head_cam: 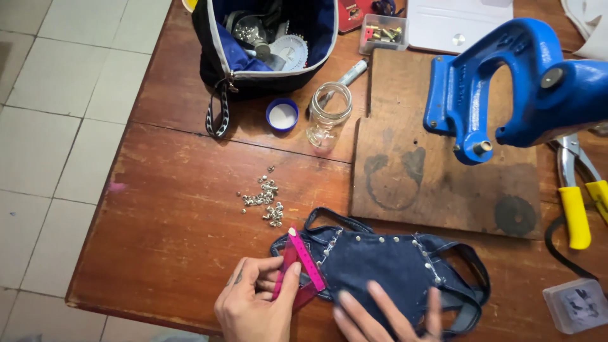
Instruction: Measuring and marking a denim garment for stud placement using a ruler and marker on a workshop table.
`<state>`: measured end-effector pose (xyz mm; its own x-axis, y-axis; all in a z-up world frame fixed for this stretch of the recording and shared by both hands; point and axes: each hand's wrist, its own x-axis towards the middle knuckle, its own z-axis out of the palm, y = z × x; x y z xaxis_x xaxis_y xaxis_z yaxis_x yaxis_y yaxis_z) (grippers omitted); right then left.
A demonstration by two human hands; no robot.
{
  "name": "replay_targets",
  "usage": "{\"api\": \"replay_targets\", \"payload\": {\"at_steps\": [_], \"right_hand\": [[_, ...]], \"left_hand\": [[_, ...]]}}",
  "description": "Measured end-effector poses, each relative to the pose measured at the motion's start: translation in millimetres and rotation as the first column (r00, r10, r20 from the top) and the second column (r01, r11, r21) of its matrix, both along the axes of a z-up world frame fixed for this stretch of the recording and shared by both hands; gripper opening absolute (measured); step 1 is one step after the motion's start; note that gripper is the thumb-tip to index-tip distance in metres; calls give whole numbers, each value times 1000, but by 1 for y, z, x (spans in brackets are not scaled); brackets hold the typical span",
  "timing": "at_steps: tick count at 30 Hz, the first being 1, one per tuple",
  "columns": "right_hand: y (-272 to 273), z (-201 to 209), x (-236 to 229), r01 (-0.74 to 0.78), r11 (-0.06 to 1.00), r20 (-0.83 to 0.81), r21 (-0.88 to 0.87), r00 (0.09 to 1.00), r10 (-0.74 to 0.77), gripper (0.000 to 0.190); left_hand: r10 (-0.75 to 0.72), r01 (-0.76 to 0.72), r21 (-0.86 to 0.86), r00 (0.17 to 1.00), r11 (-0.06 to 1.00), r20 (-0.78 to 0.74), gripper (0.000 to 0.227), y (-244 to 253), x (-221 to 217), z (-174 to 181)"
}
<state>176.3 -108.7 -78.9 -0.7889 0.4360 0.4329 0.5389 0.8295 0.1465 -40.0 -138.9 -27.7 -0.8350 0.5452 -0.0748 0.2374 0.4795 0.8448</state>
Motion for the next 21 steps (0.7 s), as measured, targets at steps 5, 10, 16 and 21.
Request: {"api": "replay_targets", "payload": {"at_steps": [5,10,16,21], "right_hand": [[6,-3,-15,-28,999,-40,-21,999,27,36],[1,1,-19,-3,1000,-77,-20,997,1,31],[-1,5,-16,3,991,-68,-134,998,-12,34],[1,0,-14,-7,993,-94,-120,996,-4,34]], "left_hand": [[10,-10,-9,1000,1000,30,21,1,-3,5],[-10,10,22,1000,1000,26,21,0,0,-1],[-9,10,35,999,999,-41,22,-1,3,-6],[36,-31,55,996,998,-85,24,-2,7,-17]]}}
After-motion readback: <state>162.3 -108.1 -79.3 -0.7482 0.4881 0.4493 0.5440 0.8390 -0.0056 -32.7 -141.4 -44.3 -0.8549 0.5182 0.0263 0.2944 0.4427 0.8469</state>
